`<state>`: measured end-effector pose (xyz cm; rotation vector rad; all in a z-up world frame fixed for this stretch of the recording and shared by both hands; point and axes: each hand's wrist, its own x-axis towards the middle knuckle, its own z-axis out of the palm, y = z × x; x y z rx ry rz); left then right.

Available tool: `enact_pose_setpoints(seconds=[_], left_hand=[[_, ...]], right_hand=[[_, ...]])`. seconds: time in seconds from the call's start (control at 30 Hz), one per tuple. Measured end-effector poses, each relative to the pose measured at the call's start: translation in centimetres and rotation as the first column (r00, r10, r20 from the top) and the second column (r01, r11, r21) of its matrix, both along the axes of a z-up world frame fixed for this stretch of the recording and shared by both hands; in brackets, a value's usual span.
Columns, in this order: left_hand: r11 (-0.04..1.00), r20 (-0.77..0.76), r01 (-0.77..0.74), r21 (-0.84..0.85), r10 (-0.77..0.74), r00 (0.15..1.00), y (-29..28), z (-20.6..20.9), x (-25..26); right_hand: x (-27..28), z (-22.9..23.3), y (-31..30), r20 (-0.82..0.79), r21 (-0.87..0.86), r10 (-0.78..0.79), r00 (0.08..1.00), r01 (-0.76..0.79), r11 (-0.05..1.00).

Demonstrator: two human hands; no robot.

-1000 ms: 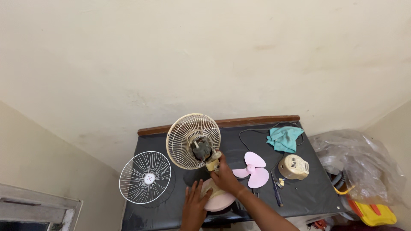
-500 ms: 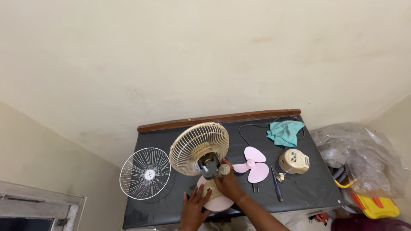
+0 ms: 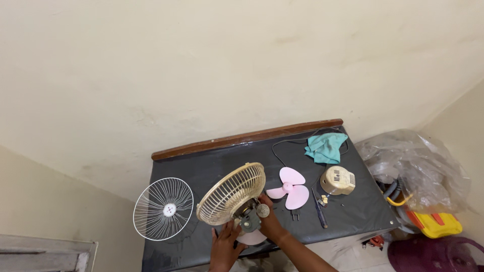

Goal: The person reassembles a disassembled electric fan on a table. They attach the fan blades to the motor housing, fit the front grille, and secure the rear motor cover with a screwdriver. The fan is left fully assembled on the table.

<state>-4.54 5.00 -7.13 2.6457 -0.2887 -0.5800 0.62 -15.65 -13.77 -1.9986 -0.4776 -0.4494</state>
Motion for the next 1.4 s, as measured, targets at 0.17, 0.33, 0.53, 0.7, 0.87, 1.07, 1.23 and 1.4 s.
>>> enact_pose_setpoints(seconds=[0.17, 0.33, 0.53, 0.7, 0.87, 1.07, 1.23, 1.4], left_hand=[[0.863, 0.250, -0.223, -0.454, 0.364, 0.897, -0.4, -0.7, -1.7], [0.795, 0.663, -0.147, -0.589, 0.579, 0.474, -1.0, 2.2, -2.7], [0.974, 0.962, 0.130, -0.188, 0.156, 0.222, -0.8, 7.6, -1.8], [0.983, 0.943, 0.176, 0.053, -0.107, 0.314, -1.2, 10.1, -0.5], [0.982, 0.915, 0.188, 0.030, -0.103, 0.389, -0.9, 11.6, 0.0], [0.986, 0.918, 0.167, -0.020, -0.048, 0.393, -1.2, 12.2, 0.2], [0.989, 0.889, 0.132, -0.069, 0.001, 0.458, -1.2, 12.5, 0.6], [0.991, 0.861, 0.087, -0.106, 0.048, 0.506, -1.0, 13.3, 1.5]], right_hand=[[-0.3, 0.1, -0.5, 0.036, -0.052, -0.021, 0.999, 0.022, 0.998], [-2.1, 3.4, -1.0, -0.250, 0.103, 0.013, 0.968, 0.013, 0.995], [-5.2, 10.3, -1.4, -0.229, 0.126, 0.046, 0.972, -0.017, 0.992], [-6.9, 13.6, -1.3, -0.185, 0.136, -0.035, 0.982, 0.061, 0.989], [-7.0, 15.2, -1.2, -0.174, 0.228, -0.026, 0.984, 0.066, 0.971], [-6.7, 16.9, -0.7, -0.067, 0.240, -0.095, 0.993, 0.108, 0.965], [-5.9, 16.7, -0.5, -0.171, 0.301, -0.132, 0.976, 0.180, 0.937], [-4.6, 16.6, 0.3, -0.194, 0.285, -0.178, 0.965, 0.230, 0.931]])
